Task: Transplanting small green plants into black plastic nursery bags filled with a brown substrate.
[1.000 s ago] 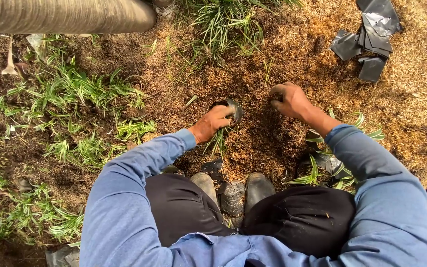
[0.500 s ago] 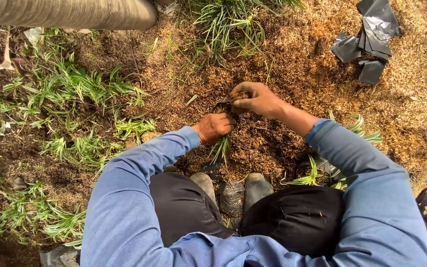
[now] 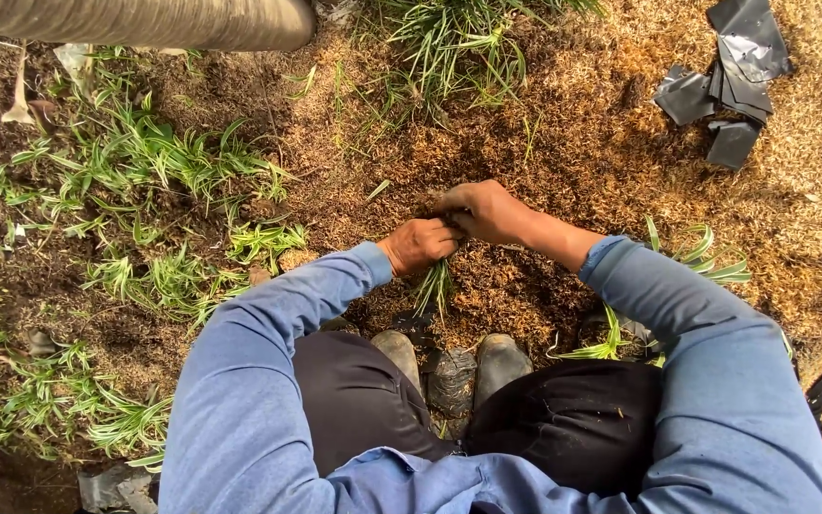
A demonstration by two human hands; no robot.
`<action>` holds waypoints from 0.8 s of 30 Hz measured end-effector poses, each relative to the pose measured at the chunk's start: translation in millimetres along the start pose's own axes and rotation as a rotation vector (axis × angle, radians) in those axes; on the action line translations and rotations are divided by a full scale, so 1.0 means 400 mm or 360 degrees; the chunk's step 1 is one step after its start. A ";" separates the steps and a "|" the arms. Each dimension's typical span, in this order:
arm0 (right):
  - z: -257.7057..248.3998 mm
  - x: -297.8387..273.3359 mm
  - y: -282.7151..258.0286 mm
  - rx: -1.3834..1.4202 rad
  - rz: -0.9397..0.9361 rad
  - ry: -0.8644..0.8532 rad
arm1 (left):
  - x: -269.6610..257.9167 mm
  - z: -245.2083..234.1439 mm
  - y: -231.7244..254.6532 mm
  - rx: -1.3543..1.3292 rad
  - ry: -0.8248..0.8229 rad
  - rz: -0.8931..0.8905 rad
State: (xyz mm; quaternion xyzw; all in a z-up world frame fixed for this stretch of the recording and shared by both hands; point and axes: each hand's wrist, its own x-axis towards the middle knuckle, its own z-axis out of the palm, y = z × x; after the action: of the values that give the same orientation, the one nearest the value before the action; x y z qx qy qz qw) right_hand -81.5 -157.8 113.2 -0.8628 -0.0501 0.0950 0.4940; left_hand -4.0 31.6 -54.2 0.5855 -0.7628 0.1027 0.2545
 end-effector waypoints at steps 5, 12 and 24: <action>0.030 -0.006 0.059 -0.0706 -0.0098 -0.0157 | 0.019 -0.059 0.014 -0.0158 -0.0122 -0.0100; 0.071 -0.010 0.147 -0.1608 -0.0180 -0.0348 | 0.033 -0.063 0.023 -0.0326 -0.0192 -0.0207; -0.040 0.105 -0.049 -0.0209 0.1266 -0.0420 | -0.023 0.051 0.016 -0.0258 -0.0030 -0.0209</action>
State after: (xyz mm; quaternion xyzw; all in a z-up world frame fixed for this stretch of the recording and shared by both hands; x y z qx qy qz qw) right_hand -36.8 -153.6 133.3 -0.8250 0.2180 0.3845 0.3521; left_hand -13.7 31.9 -75.2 0.6126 -0.7311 0.0183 0.2998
